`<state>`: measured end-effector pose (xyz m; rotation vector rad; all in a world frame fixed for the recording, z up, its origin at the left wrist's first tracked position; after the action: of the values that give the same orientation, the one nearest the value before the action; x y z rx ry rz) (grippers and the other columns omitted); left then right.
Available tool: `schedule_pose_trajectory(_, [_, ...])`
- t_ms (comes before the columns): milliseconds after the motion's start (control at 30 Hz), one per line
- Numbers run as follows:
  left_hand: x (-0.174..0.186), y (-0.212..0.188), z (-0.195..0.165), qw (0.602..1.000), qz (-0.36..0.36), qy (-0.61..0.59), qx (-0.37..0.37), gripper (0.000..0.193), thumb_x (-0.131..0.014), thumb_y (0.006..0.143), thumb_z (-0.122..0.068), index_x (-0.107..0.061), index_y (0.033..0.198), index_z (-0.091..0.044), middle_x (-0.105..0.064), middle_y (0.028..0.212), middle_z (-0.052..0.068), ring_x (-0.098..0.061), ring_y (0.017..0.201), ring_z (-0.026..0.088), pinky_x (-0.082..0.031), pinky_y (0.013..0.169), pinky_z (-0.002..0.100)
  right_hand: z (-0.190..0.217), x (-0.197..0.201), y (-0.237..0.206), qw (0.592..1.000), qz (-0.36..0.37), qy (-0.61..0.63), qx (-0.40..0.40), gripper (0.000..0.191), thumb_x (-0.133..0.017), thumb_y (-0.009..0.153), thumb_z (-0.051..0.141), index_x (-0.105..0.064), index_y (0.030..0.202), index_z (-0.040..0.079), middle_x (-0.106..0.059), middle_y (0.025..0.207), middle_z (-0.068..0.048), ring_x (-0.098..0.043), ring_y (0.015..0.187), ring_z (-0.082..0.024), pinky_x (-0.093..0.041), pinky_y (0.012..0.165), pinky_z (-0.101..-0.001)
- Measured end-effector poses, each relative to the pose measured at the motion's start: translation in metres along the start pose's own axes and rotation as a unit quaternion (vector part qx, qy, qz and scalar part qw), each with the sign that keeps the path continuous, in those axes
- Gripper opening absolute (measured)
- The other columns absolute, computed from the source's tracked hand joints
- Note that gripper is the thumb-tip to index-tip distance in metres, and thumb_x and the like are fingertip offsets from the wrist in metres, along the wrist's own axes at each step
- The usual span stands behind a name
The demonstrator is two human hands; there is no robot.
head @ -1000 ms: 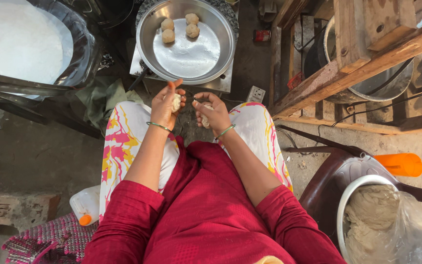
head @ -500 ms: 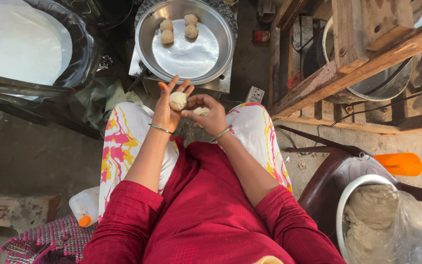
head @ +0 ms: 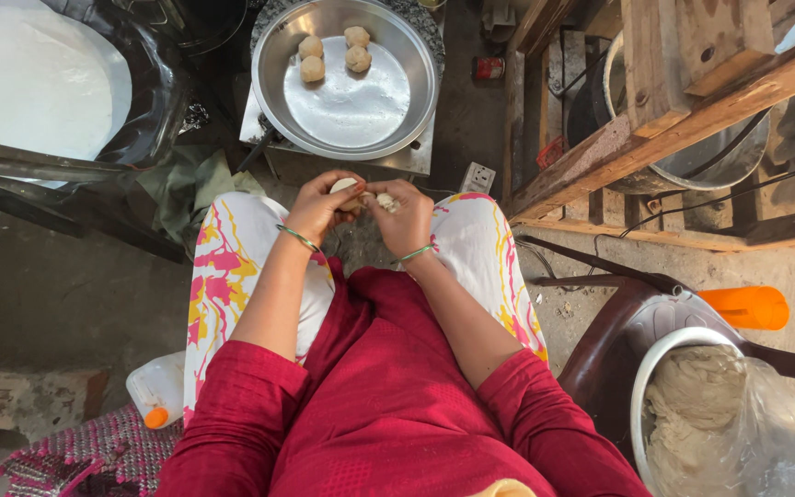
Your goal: The person sits and portions dough by hand, pinching off pieces and rolling them between the palms into round balls, placing each ball on an oiled steel tray. They then take a larger mass of dough from a bowl on a nearby chair and knead and stretch it while pulling off more pieces to roll.
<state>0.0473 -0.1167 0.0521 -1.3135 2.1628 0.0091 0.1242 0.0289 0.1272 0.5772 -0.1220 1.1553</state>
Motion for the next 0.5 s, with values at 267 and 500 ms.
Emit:
schedule_pose_trajectory(267, [0.012, 0.004, 0.0, 0.998, -0.049, 0.02, -0.021, 0.023, -0.078, 0.086, -0.012, -0.068, 0.106, -0.005, -0.073, 0.097, 0.006, -0.071, 0.082, 0.012, -0.057, 0.066, 0.026, -0.031, -0.01, 0.008, 0.883, 0.125, 0.381, -0.244, 0.057, -0.08, 0.078, -0.003, -0.062, 0.132, 0.008, -0.069, 0.112, -0.004, -0.07, 0.095, -0.013, -0.058, 0.083, -0.0273])
schedule_pose_trajectory(500, [0.011, 0.0, 0.009, 0.997, -0.039, 0.052, 0.034, 0.039, -0.066, 0.098, -0.041, -0.068, 0.098, -0.001, -0.069, 0.073, 0.01, -0.062, 0.05, 0.015, -0.042, 0.039, 0.024, 0.007, -0.001, 0.013, 0.98, 0.155, 0.124, -0.017, 0.051, -0.084, 0.08, 0.006, -0.07, 0.129, 0.006, -0.072, 0.113, -0.006, -0.068, 0.102, -0.013, -0.054, 0.09, -0.0292])
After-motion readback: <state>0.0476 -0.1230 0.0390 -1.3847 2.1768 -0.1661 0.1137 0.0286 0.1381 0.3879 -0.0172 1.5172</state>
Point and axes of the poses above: each hand's wrist, its own y-axis towards the middle knuckle, its own x-axis out of the back of the hand, z = x × y, the point moved 5 cm from there along y, towards the middle knuckle
